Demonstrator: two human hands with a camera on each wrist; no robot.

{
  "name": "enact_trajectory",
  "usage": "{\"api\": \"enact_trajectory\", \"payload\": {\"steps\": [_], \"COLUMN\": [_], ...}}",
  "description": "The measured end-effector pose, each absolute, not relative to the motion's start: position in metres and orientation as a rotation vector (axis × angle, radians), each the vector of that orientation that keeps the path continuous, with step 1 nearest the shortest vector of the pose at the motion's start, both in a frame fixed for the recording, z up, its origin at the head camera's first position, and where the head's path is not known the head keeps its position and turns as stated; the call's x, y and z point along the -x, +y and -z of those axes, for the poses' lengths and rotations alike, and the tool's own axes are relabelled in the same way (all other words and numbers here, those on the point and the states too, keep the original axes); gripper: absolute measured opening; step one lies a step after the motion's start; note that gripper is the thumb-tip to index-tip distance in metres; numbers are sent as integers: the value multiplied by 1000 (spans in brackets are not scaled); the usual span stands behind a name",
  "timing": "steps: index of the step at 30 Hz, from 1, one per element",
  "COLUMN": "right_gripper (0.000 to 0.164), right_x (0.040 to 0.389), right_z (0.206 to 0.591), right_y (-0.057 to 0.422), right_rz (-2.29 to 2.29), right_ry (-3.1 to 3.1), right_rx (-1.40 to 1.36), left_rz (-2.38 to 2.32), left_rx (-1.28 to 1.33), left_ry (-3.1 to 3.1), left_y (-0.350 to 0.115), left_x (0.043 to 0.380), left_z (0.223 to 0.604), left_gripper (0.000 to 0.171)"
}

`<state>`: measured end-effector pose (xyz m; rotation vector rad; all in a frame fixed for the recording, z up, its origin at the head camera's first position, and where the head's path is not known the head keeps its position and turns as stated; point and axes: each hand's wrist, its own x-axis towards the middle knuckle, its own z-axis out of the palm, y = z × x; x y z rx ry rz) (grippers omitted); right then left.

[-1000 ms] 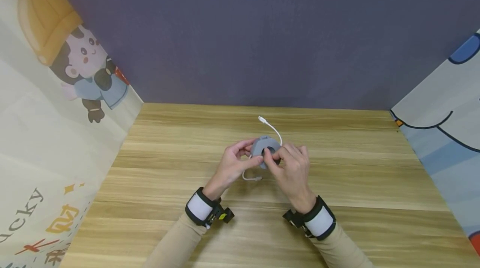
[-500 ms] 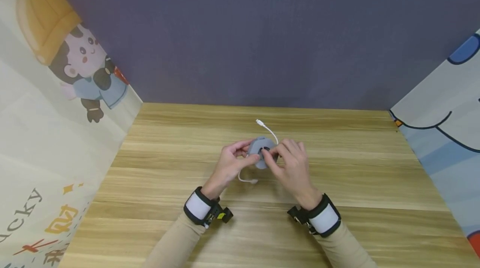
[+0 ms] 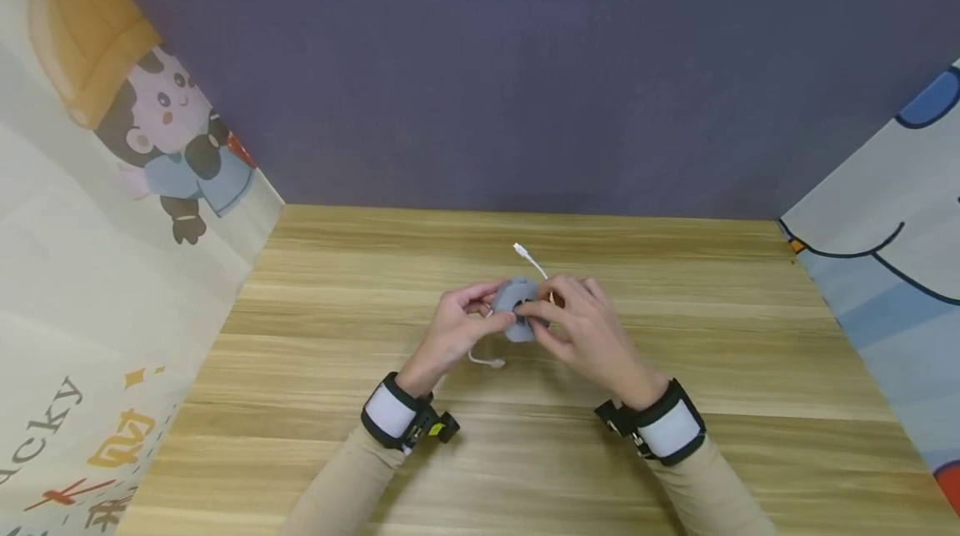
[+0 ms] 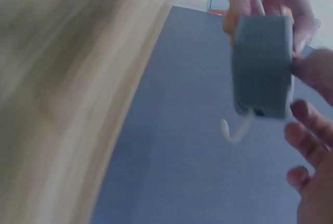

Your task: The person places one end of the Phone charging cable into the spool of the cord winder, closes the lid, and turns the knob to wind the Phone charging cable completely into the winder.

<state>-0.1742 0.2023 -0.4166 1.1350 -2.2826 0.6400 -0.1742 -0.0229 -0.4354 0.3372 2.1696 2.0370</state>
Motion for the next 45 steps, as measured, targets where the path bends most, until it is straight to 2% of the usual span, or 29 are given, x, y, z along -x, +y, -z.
{"api": "enact_trajectory", "payload": {"steps": [4, 11, 20, 27, 33, 45], "right_gripper": [29, 41, 31, 30, 18, 24], "right_x": [178, 180, 182, 182, 181, 176], "right_z": [407, 394, 391, 393, 396, 403], "right_y": [210, 217, 216, 216, 214, 208], "right_rz": [-515, -199, 8, 0, -39, -193], "right_ry": [-2331, -2297, -2135, -2120, -2138, -2167], "right_rx": [-1253, -1396, -1416, -1408, -1365, -1223], "left_rz": [-1979, -1912, -1891, -1885, -1907, -1966], "left_rx": [-369, -410, -437, -437, -415, -379], "left_ry": [2181, 2189, 2183, 2165, 2144, 2115], "left_y": [-24, -23, -25, -27, -27, -26], "left_x": [174, 174, 175, 175, 175, 173], "left_z": [435, 434, 432, 432, 432, 431], "left_gripper": [53, 55, 54, 52, 52, 52]}}
